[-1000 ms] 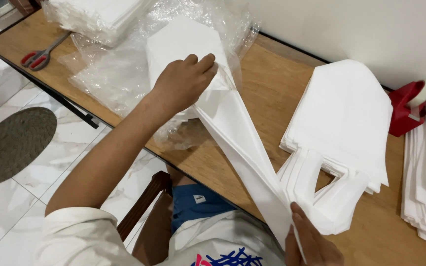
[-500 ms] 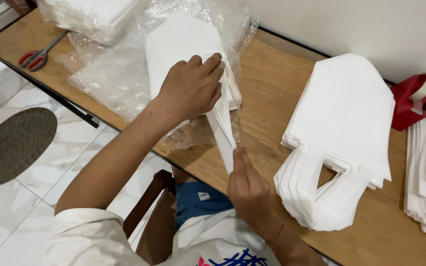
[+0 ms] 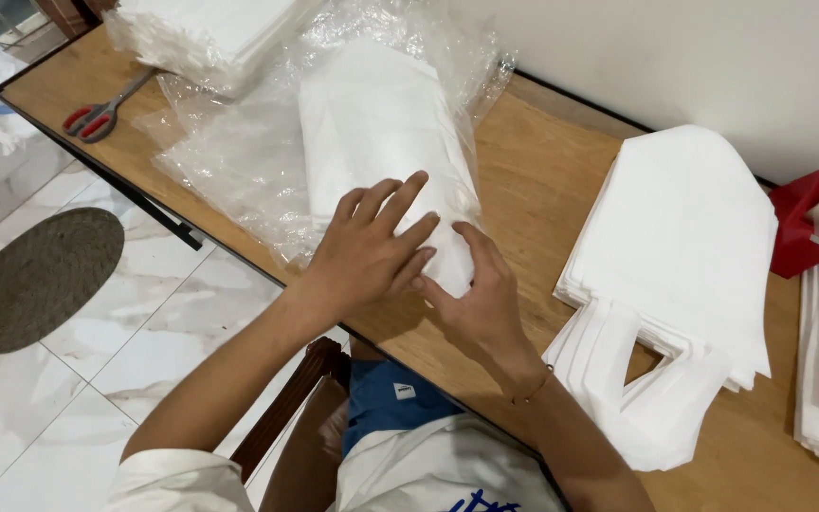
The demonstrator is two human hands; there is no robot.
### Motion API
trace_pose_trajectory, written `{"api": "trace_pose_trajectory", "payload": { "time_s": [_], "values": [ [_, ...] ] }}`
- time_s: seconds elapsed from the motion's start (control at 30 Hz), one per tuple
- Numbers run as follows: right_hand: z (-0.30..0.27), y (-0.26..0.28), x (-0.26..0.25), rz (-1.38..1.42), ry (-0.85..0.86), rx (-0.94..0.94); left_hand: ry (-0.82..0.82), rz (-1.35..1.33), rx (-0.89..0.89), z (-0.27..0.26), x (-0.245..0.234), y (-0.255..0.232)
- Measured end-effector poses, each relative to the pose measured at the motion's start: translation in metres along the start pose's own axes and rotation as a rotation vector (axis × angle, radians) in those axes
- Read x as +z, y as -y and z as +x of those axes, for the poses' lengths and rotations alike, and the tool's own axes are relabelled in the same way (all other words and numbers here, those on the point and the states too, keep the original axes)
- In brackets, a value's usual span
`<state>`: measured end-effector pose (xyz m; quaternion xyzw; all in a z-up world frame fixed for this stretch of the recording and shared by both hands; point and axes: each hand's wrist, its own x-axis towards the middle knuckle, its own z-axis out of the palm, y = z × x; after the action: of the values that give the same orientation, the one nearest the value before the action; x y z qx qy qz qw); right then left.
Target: The person repeatedly folds white plastic shopping bags on a wooden table, aligning the edges and stacking them into a neat pile. The person then places the folded stack into a clear plastic bag and seals it.
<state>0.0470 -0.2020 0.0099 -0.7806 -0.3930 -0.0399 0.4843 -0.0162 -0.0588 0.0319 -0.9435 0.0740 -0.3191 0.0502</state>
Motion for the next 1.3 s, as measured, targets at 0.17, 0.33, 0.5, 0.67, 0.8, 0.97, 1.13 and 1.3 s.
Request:
{"api": "trace_pose_trajectory", "payload": {
  "time_s": [0.17, 0.33, 0.5, 0.67, 0.8, 0.97, 1.13, 1.3],
  "values": [
    [-0.002, 0.008, -0.024, 0.227, 0.189, 0.476, 0.013, -0.134, -0.076, -0.038, 0.005, -0.008],
    [-0.015, -0.012, -0.03, -0.222, 0.165, 0.274, 0.058, -0.179, -0.176, -0.075, 0.014, 0.008],
    [-0.038, -0.053, -0.001, -0.793, -0.08, -0.707, 0.019, -0.478, -0.282, -0.104, 0.023, 0.027],
    [-0.024, -0.036, 0.018, -0.869, 0.298, -0.659, -0.018, -0.344, -0.414, -0.1, 0.043, 0.028],
    [-0.014, -0.037, 0.021, -0.91, 0.426, -0.558, -0.06, -0.228, -0.502, -0.098, 0.073, 0.034],
    [-0.015, -0.056, 0.021, -0.918, 0.258, -0.574, -0.374, -0.393, -0.781, -0.09, 0.065, 0.035],
    [-0.009, -0.052, 0.022, -0.89, 0.33, -0.485, -0.537, -0.61, -0.992, -0.101, 0.068, 0.028],
    [-0.002, -0.058, 0.05, -0.757, 0.305, -0.445, -0.583, -0.455, -0.721, -0.098, 0.063, 0.016]
  ]
}}
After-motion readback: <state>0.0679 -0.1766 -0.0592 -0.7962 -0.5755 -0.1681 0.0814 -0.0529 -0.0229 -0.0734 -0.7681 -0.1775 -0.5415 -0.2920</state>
